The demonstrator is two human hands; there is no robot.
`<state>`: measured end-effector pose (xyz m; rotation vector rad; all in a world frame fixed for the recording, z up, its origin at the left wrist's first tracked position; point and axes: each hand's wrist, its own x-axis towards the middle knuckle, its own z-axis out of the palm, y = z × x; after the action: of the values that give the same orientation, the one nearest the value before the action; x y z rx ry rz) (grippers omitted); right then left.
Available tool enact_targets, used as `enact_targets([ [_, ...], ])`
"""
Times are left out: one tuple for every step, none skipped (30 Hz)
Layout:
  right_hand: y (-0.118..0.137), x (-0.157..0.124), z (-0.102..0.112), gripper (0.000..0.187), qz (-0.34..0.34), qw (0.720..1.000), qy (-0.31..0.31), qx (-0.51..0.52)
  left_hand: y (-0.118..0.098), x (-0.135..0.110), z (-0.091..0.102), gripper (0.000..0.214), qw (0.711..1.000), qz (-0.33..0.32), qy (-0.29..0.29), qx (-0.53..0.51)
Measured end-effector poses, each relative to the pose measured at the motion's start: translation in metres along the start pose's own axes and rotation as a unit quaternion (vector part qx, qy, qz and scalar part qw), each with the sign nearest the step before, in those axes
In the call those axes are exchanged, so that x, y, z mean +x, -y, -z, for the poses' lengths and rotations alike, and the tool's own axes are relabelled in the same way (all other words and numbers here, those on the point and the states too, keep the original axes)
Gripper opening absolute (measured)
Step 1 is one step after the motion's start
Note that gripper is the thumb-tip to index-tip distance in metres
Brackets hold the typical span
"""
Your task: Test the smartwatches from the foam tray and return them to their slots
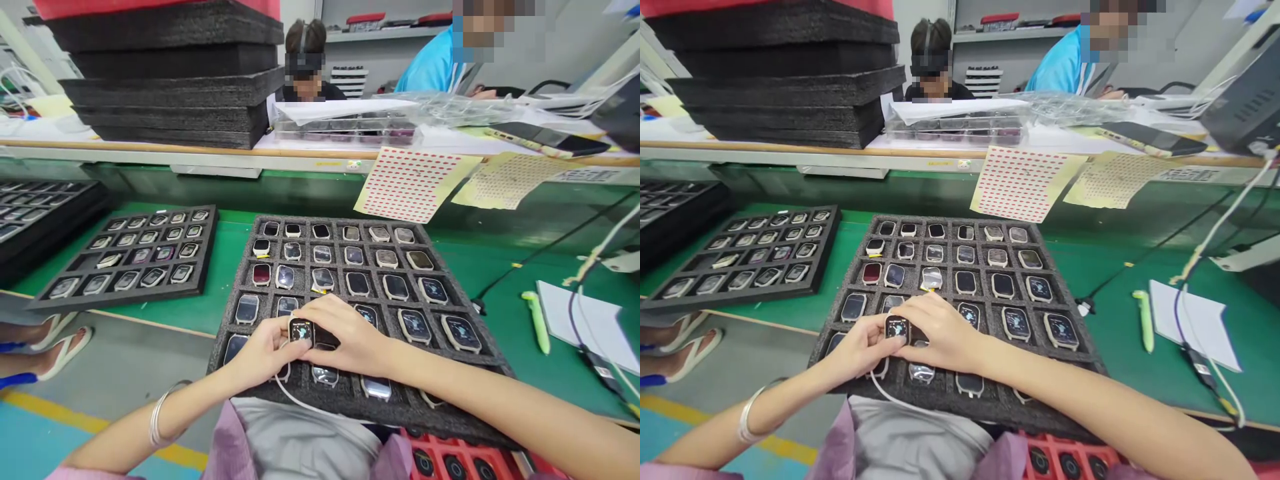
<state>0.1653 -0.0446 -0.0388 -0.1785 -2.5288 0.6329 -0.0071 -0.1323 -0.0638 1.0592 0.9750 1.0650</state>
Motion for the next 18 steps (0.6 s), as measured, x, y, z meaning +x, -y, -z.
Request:
enact_targets([
  [0.001, 0.001, 0.003, 0.038, -0.005, 1.000, 0.006, 0.005, -0.001, 0.000, -0.001, 0.024, 1.000, -0.001, -0.001, 0.006],
  [0.003, 0.003, 0.008, 0.039, -0.011, 1.000, 0.012, 0.014, -0.003, -0.001, -0.002, 0.022, 1.000, -0.001, -0.001, 0.013],
  [0.003, 0.005, 0.013, 0.040, -0.020, 0.999, 0.016, 0.027, -0.005, -0.002, -0.004, 0.021, 1.000, -0.003, -0.001, 0.016],
  [0.004, 0.006, 0.019, 0.042, -0.033, 0.998, 0.015, 0.042, -0.006, -0.002, -0.005, 0.024, 1.000, -0.006, 0.002, 0.015],
  [0.003, 0.008, 0.025, 0.043, -0.049, 0.997, 0.009, 0.054, -0.007, -0.004, -0.006, 0.028, 1.000, -0.009, 0.005, 0.009],
  [0.002, 0.008, 0.030, 0.043, -0.068, 0.996, 0.001, 0.058, -0.009, -0.005, -0.007, 0.032, 1.000, -0.010, 0.007, -0.002],
  [0.000, 0.007, 0.034, 0.042, -0.090, 0.995, -0.006, 0.051, -0.010, -0.007, -0.007, 0.033, 1.000, -0.010, 0.003, -0.016],
  [-0.002, 0.005, 0.037, 0.041, -0.112, 0.993, -0.003, 0.030, -0.011, -0.010, -0.006, 0.032, 1.000, -0.010, -0.006, -0.029],
  [-0.004, 0.002, 0.039, 0.040, -0.132, 0.991, 0.013, -0.001, -0.012, -0.013, -0.006, 0.029, 0.999, -0.010, -0.020, -0.040],
  [-0.005, -0.001, 0.039, 0.038, -0.148, 0.987, 0.040, -0.040, -0.013, -0.016, -0.005, 0.026, 0.998, -0.009, -0.033, -0.049],
  [-0.005, -0.005, 0.040, 0.035, -0.157, 0.982, 0.072, -0.079, -0.014, -0.020, -0.004, 0.024, 0.998, -0.006, -0.042, -0.056],
  [-0.004, -0.007, 0.040, 0.033, -0.158, 0.975, 0.101, -0.115, -0.015, -0.023, -0.003, 0.023, 0.997, -0.001, -0.044, -0.061],
  [-0.002, -0.008, 0.040, 0.033, -0.153, 0.970, 0.121, -0.145, -0.015, -0.026, -0.003, 0.022, 0.997, 0.007, -0.039, -0.064],
  [0.001, -0.006, 0.040, 0.034, -0.142, 0.967, 0.128, -0.167, -0.015, -0.028, -0.002, 0.022, 0.997, 0.017, -0.034, -0.066],
  [0.003, -0.002, 0.040, 0.034, -0.129, 0.967, 0.126, -0.182, -0.014, -0.029, -0.001, 0.022, 0.997, 0.026, -0.031, -0.067],
  [0.006, 0.004, 0.040, 0.032, -0.114, 0.968, 0.120, -0.189, -0.014, -0.029, -0.001, 0.024, 0.997, 0.034, -0.029, -0.068],
  [0.007, 0.013, 0.038, 0.029, -0.100, 0.969, 0.118, -0.191, -0.013, -0.028, -0.001, 0.027, 0.996, 0.037, -0.033, -0.071],
  [0.007, 0.022, 0.034, 0.024, -0.087, 0.970, 0.124, -0.190, -0.012, -0.027, -0.002, 0.030, 0.996, 0.037, -0.037, -0.073],
])
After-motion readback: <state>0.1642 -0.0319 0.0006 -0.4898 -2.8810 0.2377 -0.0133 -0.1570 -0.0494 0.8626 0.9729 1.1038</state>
